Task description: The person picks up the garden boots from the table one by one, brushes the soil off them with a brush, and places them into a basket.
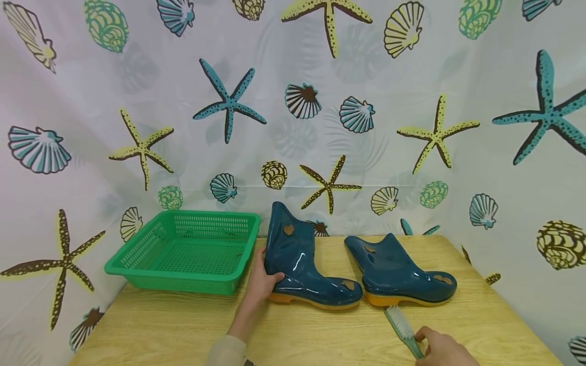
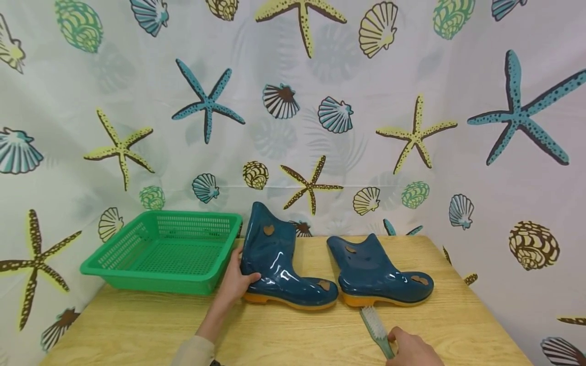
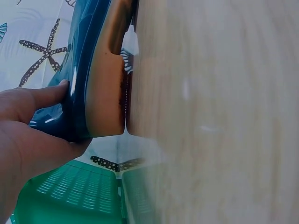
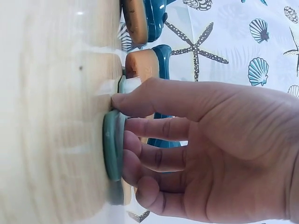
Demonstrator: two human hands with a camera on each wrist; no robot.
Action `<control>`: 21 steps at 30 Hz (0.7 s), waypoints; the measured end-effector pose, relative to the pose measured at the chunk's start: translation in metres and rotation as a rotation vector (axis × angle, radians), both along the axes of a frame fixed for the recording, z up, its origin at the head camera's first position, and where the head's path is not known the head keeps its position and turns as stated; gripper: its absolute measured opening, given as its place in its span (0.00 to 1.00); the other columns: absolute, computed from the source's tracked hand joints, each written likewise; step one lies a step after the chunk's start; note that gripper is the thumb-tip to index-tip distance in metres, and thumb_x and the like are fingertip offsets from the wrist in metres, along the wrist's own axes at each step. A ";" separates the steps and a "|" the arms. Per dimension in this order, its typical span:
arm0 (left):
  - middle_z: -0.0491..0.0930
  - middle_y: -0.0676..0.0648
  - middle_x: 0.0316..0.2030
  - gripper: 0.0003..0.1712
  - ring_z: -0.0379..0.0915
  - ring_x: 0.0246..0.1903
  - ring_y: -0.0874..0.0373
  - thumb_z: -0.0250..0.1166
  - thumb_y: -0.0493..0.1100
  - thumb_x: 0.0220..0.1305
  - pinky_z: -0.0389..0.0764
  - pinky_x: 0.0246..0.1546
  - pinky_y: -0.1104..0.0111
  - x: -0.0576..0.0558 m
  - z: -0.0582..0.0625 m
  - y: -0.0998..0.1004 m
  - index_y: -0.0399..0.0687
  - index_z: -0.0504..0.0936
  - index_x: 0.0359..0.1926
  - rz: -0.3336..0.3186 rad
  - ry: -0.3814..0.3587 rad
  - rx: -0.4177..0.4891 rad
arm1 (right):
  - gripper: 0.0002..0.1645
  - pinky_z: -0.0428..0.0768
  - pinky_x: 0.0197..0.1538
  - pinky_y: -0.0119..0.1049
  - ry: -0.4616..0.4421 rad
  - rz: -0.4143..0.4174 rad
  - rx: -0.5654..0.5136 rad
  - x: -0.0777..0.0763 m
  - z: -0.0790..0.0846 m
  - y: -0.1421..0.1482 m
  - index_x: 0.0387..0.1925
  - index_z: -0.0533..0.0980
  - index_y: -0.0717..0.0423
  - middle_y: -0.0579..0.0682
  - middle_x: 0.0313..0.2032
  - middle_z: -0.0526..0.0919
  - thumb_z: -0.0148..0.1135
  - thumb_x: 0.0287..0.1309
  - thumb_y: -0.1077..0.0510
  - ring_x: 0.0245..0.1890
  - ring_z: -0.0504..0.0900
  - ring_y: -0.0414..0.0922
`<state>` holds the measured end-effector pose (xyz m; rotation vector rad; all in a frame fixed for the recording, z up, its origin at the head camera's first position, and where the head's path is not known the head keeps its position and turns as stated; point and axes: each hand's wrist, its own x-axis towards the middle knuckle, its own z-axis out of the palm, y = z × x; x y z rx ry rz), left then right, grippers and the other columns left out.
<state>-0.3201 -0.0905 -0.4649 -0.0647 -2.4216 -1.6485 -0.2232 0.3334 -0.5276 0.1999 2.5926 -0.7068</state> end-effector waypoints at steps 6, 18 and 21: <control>0.64 0.28 0.68 0.48 0.61 0.68 0.34 0.70 0.25 0.52 0.60 0.69 0.41 0.002 0.003 0.001 0.41 0.56 0.70 -0.005 -0.015 0.001 | 0.39 0.75 0.31 0.41 -0.007 -0.010 -0.054 -0.019 -0.039 0.026 0.52 0.69 0.53 0.53 0.31 0.78 0.79 0.43 0.43 0.29 0.77 0.49; 0.59 0.32 0.71 0.43 0.57 0.70 0.35 0.67 0.29 0.59 0.57 0.70 0.40 0.010 0.006 -0.002 0.43 0.53 0.70 -0.003 -0.054 -0.063 | 0.33 0.73 0.32 0.37 0.052 0.033 -0.136 0.000 -0.015 0.008 0.54 0.65 0.59 0.52 0.29 0.75 0.74 0.53 0.53 0.27 0.75 0.47; 0.61 0.30 0.70 0.42 0.57 0.70 0.34 0.66 0.27 0.59 0.58 0.70 0.40 0.010 0.008 -0.004 0.40 0.54 0.69 -0.020 -0.036 -0.050 | 0.25 0.71 0.31 0.34 0.080 0.090 -0.086 0.010 0.003 -0.002 0.53 0.68 0.63 0.50 0.27 0.74 0.68 0.57 0.60 0.25 0.73 0.43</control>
